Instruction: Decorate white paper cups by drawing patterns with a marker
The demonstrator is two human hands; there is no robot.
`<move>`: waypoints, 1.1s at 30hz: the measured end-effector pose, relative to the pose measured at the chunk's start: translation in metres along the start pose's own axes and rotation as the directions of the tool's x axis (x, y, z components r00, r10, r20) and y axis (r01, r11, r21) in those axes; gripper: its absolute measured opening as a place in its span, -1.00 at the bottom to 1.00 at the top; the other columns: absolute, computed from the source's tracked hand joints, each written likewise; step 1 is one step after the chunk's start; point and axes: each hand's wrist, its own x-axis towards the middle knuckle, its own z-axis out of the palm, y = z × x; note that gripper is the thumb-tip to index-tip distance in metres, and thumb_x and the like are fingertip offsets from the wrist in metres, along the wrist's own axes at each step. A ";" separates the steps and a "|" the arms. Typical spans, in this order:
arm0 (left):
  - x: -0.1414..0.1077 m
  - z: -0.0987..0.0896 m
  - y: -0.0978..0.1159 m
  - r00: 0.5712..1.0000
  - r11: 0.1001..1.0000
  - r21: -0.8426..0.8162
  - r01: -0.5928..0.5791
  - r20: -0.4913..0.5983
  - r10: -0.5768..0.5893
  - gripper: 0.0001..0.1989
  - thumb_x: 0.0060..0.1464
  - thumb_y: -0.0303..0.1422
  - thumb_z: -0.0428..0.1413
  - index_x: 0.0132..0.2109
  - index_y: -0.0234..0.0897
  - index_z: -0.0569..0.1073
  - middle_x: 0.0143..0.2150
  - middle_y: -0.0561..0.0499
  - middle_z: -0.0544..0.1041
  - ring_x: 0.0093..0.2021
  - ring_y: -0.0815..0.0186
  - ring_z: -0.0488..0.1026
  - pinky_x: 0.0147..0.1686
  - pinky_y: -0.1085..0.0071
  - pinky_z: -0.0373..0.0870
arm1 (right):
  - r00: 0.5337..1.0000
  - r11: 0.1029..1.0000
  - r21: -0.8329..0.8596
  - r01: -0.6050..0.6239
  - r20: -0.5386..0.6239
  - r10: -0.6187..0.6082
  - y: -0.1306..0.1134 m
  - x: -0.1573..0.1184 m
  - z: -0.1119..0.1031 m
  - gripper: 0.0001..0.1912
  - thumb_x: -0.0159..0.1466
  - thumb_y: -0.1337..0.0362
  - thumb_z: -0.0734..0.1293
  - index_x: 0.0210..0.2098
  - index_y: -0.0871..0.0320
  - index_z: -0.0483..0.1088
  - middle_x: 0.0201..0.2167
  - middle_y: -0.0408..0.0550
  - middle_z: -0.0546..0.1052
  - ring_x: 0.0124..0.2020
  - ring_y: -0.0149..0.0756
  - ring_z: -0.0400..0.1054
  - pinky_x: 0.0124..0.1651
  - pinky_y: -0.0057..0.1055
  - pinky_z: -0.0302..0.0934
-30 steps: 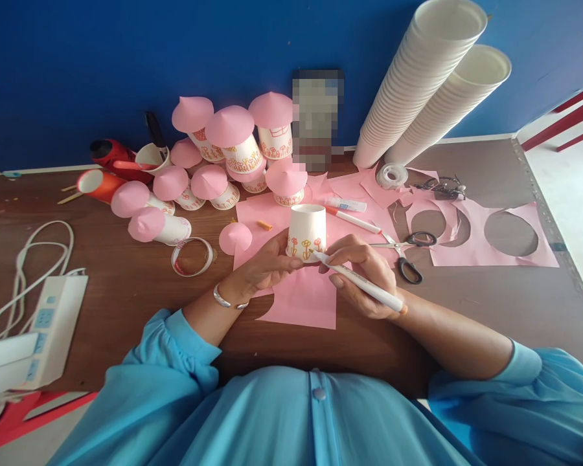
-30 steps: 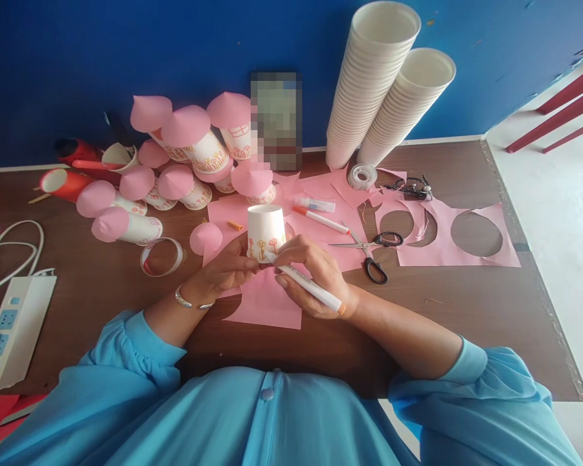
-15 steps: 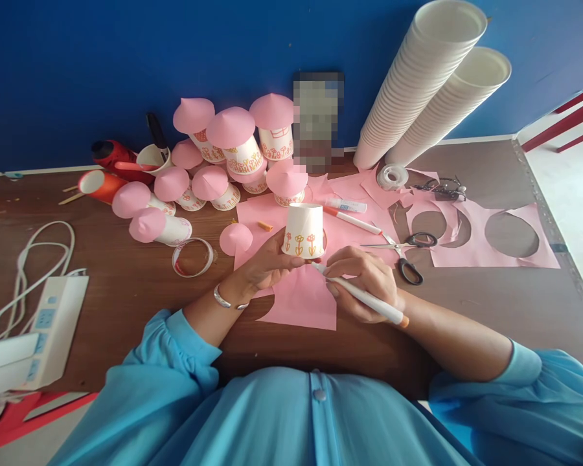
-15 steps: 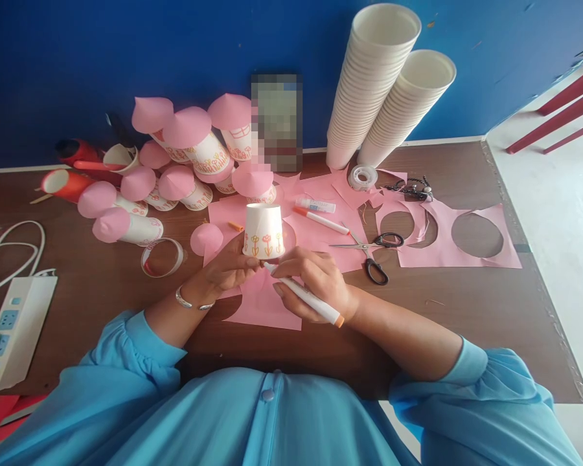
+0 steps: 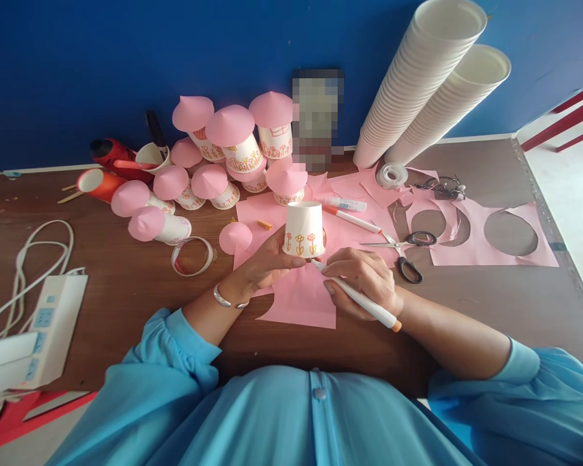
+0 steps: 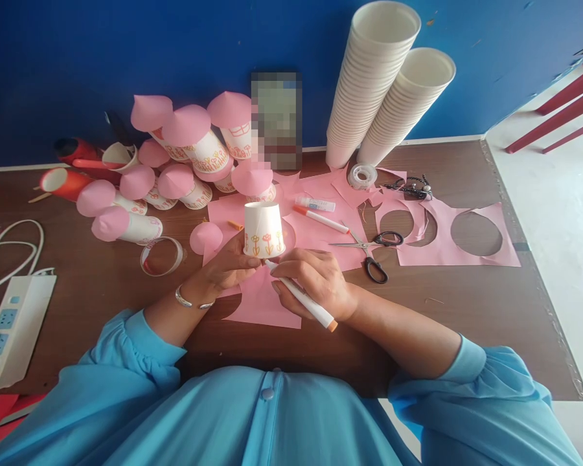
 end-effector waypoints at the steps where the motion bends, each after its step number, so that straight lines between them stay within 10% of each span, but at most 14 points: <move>1: 0.000 0.001 0.000 1.000 1.000 0.008 -0.006 0.012 0.006 -0.52 -0.07 -0.39 0.38 0.03 -0.24 0.49 -0.05 -0.11 0.61 0.05 0.10 0.53 0.01 0.22 0.44 | 1.000 1.000 -0.005 -0.003 0.001 0.003 0.000 0.000 0.000 -0.80 0.28 0.42 0.31 -0.11 0.11 0.31 -0.43 -0.12 0.50 -0.44 -0.33 0.49 -0.44 -0.46 0.37; 33: -0.005 -0.002 0.002 0.997 0.996 -0.085 0.014 -0.069 -0.020 -0.53 -0.07 -0.34 0.34 0.05 -0.21 0.53 -0.08 -0.09 0.65 0.00 0.07 0.59 0.03 0.12 0.51 | 0.999 0.999 -0.031 -0.036 -0.040 0.034 0.001 0.005 -0.004 -0.82 0.28 0.44 0.28 -0.14 0.11 0.32 -0.43 -0.11 0.50 -0.44 -0.34 0.48 -0.45 -0.45 0.38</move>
